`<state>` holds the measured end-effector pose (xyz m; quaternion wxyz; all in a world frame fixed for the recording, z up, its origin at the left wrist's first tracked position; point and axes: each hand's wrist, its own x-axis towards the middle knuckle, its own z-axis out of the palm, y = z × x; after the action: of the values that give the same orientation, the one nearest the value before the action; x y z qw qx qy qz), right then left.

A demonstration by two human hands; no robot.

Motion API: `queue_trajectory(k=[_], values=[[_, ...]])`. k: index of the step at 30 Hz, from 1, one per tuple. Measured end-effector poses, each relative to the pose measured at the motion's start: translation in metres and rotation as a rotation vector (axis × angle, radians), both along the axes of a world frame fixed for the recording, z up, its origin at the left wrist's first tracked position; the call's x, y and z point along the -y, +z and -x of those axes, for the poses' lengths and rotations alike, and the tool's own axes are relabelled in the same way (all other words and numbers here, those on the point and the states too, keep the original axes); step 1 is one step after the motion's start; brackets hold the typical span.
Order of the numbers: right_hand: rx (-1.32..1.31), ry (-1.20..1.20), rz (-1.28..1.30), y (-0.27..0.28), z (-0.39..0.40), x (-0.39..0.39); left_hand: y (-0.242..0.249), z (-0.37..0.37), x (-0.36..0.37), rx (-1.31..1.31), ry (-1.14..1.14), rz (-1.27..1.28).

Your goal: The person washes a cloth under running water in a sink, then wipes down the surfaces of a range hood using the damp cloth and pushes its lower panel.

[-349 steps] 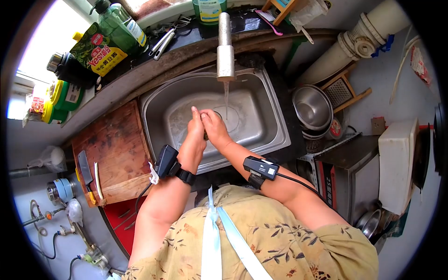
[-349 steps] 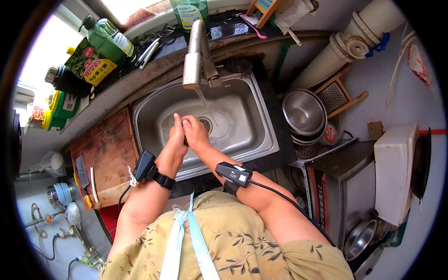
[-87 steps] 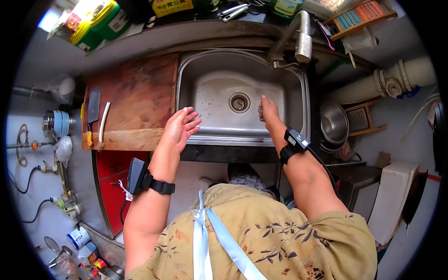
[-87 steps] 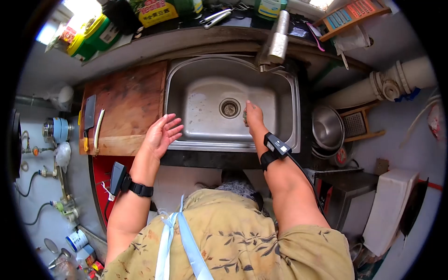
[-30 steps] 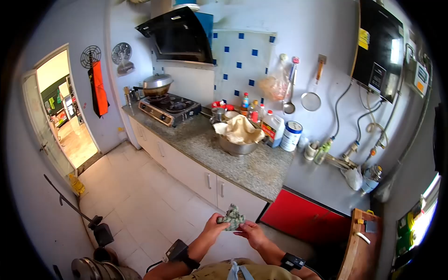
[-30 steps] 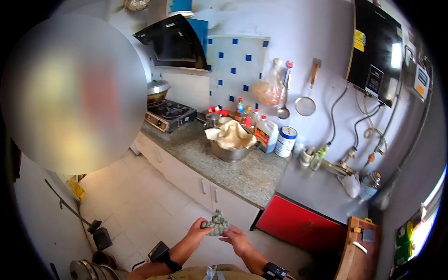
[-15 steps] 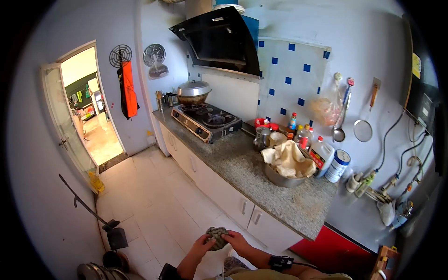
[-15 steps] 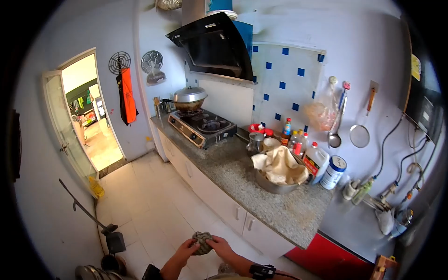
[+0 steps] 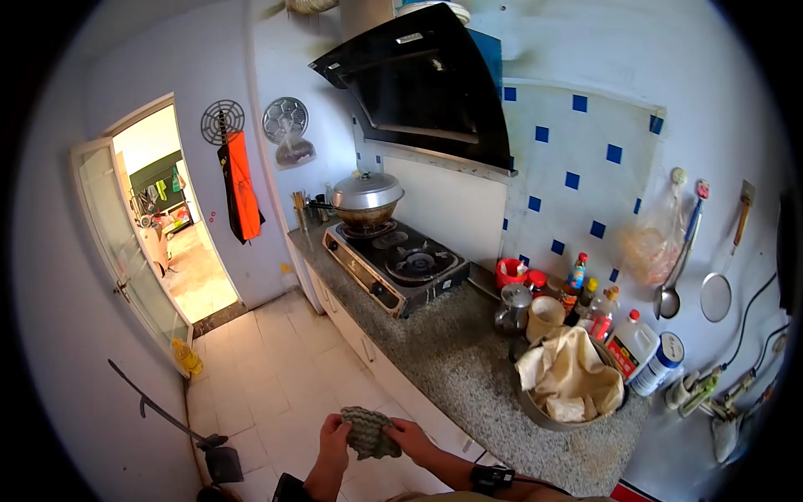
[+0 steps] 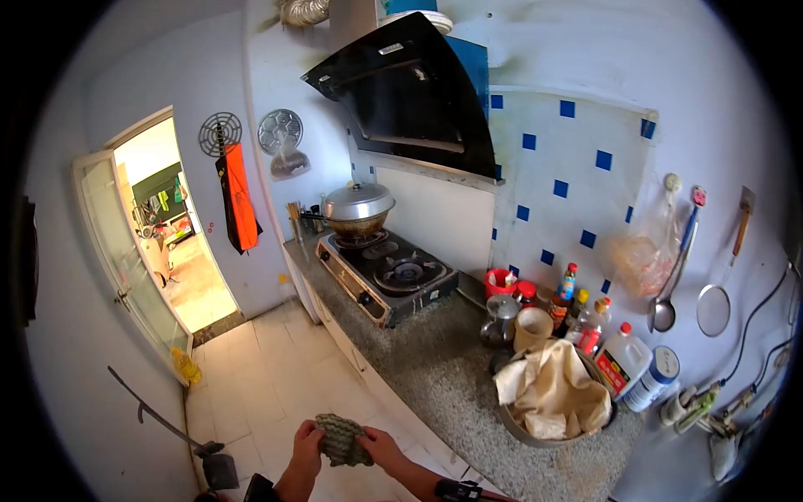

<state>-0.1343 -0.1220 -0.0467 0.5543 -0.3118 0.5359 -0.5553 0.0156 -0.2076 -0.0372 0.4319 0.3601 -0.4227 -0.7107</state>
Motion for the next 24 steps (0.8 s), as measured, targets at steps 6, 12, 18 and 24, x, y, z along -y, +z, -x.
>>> queue_trajectory(k=[6, 12, 18, 24], values=[[0.472, -0.053, 0.049, -0.021, 0.024, 0.064, 0.009, 0.028, 0.068, -0.106, -0.023, -0.154], [0.619, -0.177, 0.071, 0.017, 0.044, 0.136, -0.009, 0.065, 0.166, -0.141, -0.201, -0.154], [0.566, -0.058, 0.099, 0.017, 0.055, 0.222, 0.008, 0.069, 0.291, -0.039, -0.377, -0.008], [0.412, -0.13, 0.008, -0.015, 0.057, 0.31, -0.009, 0.066, 0.394, 0.418, -0.476, 0.125]])
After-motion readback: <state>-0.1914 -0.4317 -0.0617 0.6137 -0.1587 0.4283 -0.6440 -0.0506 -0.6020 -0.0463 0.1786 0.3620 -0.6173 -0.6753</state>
